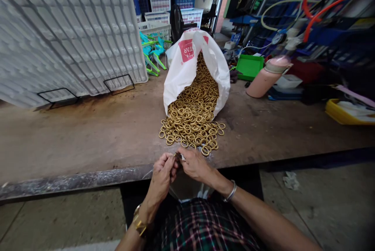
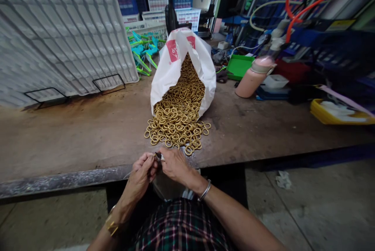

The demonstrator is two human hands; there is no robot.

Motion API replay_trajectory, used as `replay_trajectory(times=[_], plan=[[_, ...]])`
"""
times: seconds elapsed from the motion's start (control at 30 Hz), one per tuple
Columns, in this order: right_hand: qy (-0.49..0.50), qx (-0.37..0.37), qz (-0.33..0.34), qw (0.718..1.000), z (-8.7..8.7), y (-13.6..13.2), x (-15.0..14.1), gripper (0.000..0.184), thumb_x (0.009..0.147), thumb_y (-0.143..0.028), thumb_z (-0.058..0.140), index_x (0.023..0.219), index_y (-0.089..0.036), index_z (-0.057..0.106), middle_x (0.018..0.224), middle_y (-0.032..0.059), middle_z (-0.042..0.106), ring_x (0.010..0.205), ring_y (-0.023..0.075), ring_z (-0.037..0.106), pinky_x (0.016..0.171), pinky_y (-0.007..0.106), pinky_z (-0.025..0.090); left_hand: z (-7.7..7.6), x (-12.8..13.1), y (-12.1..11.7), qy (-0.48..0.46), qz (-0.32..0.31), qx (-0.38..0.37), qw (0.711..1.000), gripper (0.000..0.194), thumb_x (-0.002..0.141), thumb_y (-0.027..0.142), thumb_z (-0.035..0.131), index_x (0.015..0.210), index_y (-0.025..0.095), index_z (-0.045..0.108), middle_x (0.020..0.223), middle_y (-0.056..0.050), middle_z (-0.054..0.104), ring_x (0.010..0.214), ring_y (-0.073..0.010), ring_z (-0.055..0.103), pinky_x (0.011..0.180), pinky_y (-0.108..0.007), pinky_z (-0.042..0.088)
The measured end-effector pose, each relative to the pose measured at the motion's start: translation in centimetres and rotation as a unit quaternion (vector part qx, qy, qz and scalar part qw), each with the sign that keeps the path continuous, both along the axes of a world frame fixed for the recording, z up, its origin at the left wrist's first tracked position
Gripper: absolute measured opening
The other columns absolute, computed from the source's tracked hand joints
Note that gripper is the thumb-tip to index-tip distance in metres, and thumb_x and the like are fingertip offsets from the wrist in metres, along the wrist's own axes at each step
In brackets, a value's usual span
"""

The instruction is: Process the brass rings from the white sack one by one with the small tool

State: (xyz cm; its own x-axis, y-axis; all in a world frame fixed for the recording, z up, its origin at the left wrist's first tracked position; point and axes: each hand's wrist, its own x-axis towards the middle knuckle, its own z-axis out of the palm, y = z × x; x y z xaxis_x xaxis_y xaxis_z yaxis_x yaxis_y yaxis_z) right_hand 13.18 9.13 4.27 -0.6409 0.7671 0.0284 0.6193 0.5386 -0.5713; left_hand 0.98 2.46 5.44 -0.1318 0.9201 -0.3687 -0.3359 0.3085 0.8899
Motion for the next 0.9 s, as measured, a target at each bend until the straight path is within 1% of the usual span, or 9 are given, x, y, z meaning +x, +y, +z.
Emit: replay_trajectory(times=[0.1,0.2,0.37,0.53,0.67,0.8,0.9], plan=[[-0.051,0.025,0.016,0.998,0.1,-0.3,-0.1,0.021,0.072,-0.012,0.043,0.088,-0.017,0.054,0.067,0.0016,0.059,0.059,0.0129,0.050,0.053,0.025,0.022,-0.2,0.0,-0.1,0.012,0.000,0.009,1.000,0.034,0.076,0.050,0.054,0.071,0.017,0.047,0.054,0.006,0.041,0.042,-0.0042,0.030,0.039,-0.016,0.023],[-0.078,0.026,0.015,0.996,0.4,-0.3,-0.2,0.021,0.073,-0.013,0.042,0.090,-0.017,0.054,0.069,0.0024,0.061,0.060,0.0135,0.052,0.053,0.026,0.022,-0.2,0.0,-0.1,0.018,0.006,0.005,1.000,0.035,0.075,0.051,0.054,0.071,0.017,0.047,0.054,0.006,0.043,0.042,-0.0045,0.031,0.039,-0.016,0.024],[-0.090,0.022,0.018,0.996,0.5,-0.3,-0.3,0.021,0.075,-0.013,0.042,0.092,-0.018,0.054,0.073,0.0030,0.062,0.063,0.0141,0.055,0.054,0.025,0.023,-0.3,0.1,-0.1,0.033,0.012,0.003,0.999,0.036,0.074,0.053,0.055,0.071,0.017,0.047,0.055,0.005,0.045,0.042,-0.0049,0.034,0.039,-0.016,0.026],[-0.101,0.029,0.018,0.994,0.8,-0.4,-0.3,0.021,0.075,-0.015,0.041,0.091,-0.017,0.054,0.073,0.0040,0.062,0.062,0.0152,0.055,0.054,0.026,0.023,-0.5,0.2,-0.1,0.055,0.021,0.004,0.998,0.035,0.074,0.052,0.055,0.070,0.017,0.047,0.055,0.005,0.045,0.042,-0.0054,0.036,0.040,-0.016,0.028],[-0.113,0.020,0.032,0.993,1.3,-0.4,-0.4,0.022,0.074,-0.015,0.040,0.092,-0.016,0.054,0.075,0.0059,0.063,0.064,0.0163,0.056,0.055,0.026,0.025,-0.8,0.2,-0.1,0.081,0.015,0.014,0.996,0.036,0.075,0.053,0.054,0.068,0.018,0.046,0.052,0.006,0.042,0.041,-0.0062,0.035,0.040,-0.017,0.028],[-0.146,0.010,0.045,0.988,1.3,-0.1,-0.5,0.022,0.075,-0.015,0.041,0.093,-0.016,0.055,0.075,0.0074,0.064,0.067,0.0178,0.059,0.056,0.025,0.028,-1.0,0.1,-0.4,0.086,0.016,0.028,0.996,0.037,0.074,0.054,0.054,0.068,0.018,0.046,0.052,0.005,0.042,0.042,-0.0063,0.033,0.040,-0.018,0.026],[-0.172,0.013,0.036,0.984,1.2,0.5,-0.7,0.021,0.077,-0.016,0.041,0.093,-0.016,0.055,0.075,0.0085,0.065,0.070,0.0186,0.060,0.056,0.025,0.030,-0.4,0.3,-1.2,0.071,0.004,0.020,0.997,0.036,0.076,0.053,0.053,0.067,0.018,0.047,0.053,0.005,0.041,0.043,-0.0061,0.033,0.040,-0.018,0.025]])
